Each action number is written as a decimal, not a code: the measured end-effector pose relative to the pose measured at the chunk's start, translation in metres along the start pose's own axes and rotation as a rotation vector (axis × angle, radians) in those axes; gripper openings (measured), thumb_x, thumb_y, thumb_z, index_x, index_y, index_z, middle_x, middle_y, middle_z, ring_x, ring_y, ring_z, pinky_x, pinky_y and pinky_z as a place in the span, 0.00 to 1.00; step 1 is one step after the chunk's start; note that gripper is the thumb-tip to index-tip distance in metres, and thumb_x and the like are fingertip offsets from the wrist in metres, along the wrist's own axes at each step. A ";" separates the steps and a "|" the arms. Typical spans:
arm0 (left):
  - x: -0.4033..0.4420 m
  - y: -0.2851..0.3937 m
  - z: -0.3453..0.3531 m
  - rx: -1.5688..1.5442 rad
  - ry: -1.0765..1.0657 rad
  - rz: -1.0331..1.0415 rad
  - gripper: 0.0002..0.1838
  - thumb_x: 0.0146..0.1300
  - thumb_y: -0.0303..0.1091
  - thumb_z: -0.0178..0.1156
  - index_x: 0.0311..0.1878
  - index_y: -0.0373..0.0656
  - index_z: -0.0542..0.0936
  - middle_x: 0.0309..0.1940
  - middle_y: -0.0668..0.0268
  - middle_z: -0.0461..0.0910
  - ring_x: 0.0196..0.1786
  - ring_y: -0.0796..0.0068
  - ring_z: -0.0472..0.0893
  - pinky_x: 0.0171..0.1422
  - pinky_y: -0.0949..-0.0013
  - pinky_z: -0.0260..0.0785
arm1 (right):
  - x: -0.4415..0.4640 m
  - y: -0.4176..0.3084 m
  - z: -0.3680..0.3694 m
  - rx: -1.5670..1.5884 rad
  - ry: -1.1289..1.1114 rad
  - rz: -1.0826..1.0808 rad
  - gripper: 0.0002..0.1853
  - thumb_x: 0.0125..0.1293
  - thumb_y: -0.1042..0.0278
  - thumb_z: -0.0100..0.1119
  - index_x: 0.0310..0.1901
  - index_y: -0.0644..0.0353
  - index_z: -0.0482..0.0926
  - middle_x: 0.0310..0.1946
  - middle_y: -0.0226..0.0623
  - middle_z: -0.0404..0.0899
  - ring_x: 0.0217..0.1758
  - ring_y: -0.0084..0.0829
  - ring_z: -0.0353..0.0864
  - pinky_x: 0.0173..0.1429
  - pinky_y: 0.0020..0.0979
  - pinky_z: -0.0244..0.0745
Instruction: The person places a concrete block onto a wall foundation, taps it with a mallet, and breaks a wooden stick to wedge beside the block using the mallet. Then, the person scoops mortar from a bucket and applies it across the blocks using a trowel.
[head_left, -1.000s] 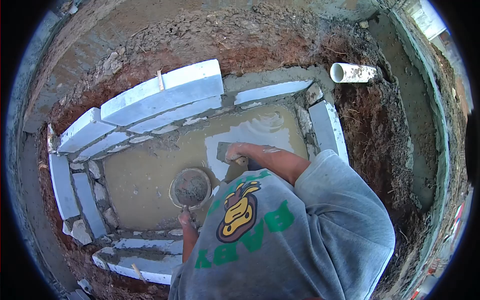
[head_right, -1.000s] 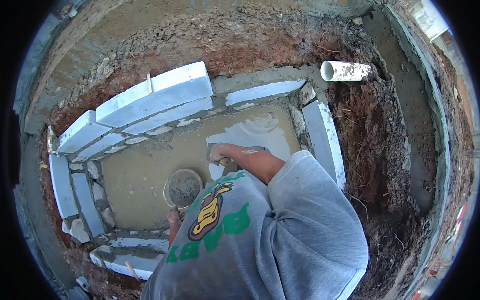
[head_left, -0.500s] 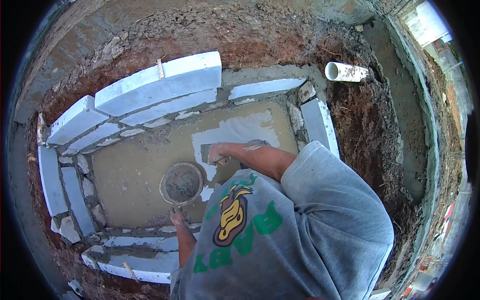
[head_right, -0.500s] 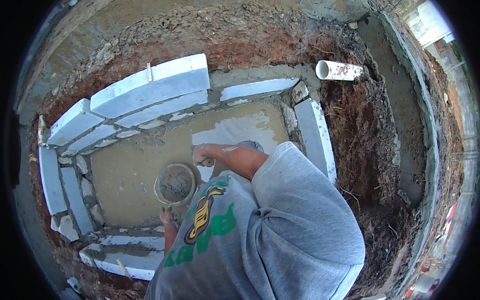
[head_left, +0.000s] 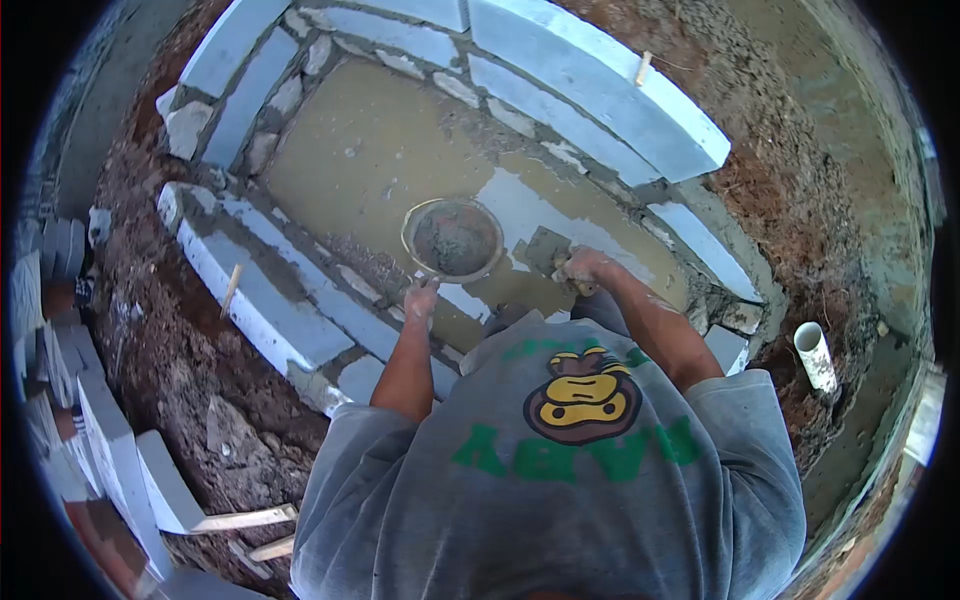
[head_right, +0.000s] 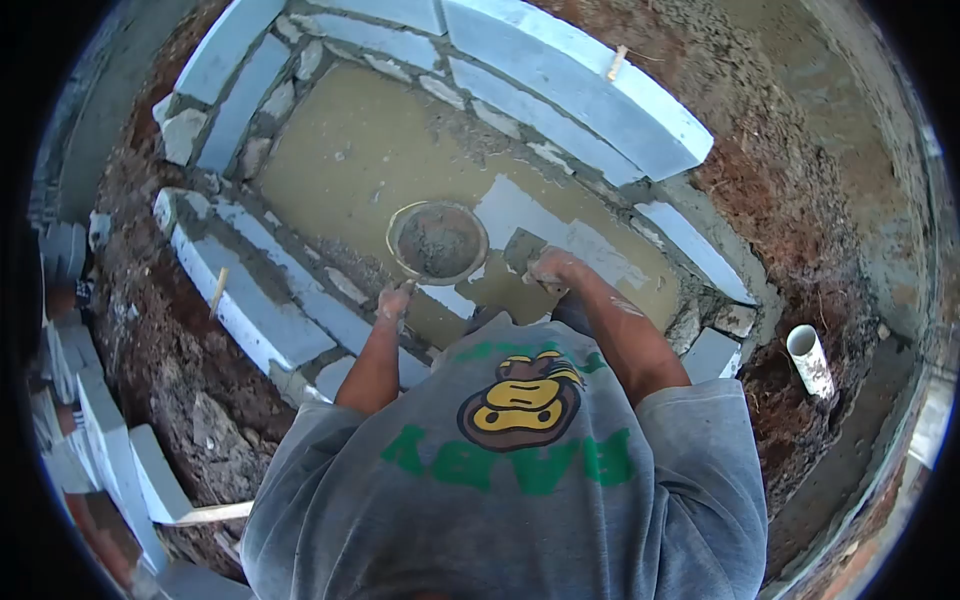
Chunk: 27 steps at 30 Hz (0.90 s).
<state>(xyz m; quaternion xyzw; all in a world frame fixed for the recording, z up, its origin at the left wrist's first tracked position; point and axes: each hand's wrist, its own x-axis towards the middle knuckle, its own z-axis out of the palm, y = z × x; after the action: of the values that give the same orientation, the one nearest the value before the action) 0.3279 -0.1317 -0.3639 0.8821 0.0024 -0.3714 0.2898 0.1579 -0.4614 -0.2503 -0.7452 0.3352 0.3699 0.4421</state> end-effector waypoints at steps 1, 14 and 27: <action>0.016 -0.019 0.014 -0.061 0.039 0.006 0.24 0.59 0.48 0.58 0.53 0.41 0.79 0.45 0.52 0.81 0.46 0.56 0.82 0.50 0.60 0.71 | 0.003 -0.008 -0.001 -0.120 -0.007 0.002 0.24 0.43 0.50 0.68 0.36 0.64 0.83 0.36 0.47 0.83 0.38 0.42 0.83 0.42 0.41 0.78; -0.123 0.023 -0.025 -0.563 0.436 -0.216 0.30 0.60 0.51 0.57 0.60 0.39 0.73 0.53 0.50 0.78 0.56 0.58 0.77 0.60 0.63 0.67 | 0.120 -0.118 0.042 -0.402 0.004 -0.294 0.30 0.59 0.49 0.62 0.53 0.68 0.71 0.38 0.45 0.80 0.27 0.32 0.82 0.27 0.32 0.79; -0.212 0.051 -0.040 -1.091 0.937 -0.105 0.27 0.62 0.48 0.58 0.59 0.40 0.74 0.49 0.52 0.80 0.49 0.64 0.80 0.52 0.64 0.71 | 0.119 -0.091 -0.001 -0.373 -0.350 -0.297 0.12 0.62 0.63 0.60 0.39 0.63 0.72 0.24 0.40 0.77 0.17 0.32 0.78 0.16 0.34 0.77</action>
<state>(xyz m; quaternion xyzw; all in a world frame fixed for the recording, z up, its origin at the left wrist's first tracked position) 0.2118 -0.1092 -0.1769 0.6771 0.3540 0.0867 0.6393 0.2930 -0.4478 -0.3137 -0.7795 0.0673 0.4790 0.3981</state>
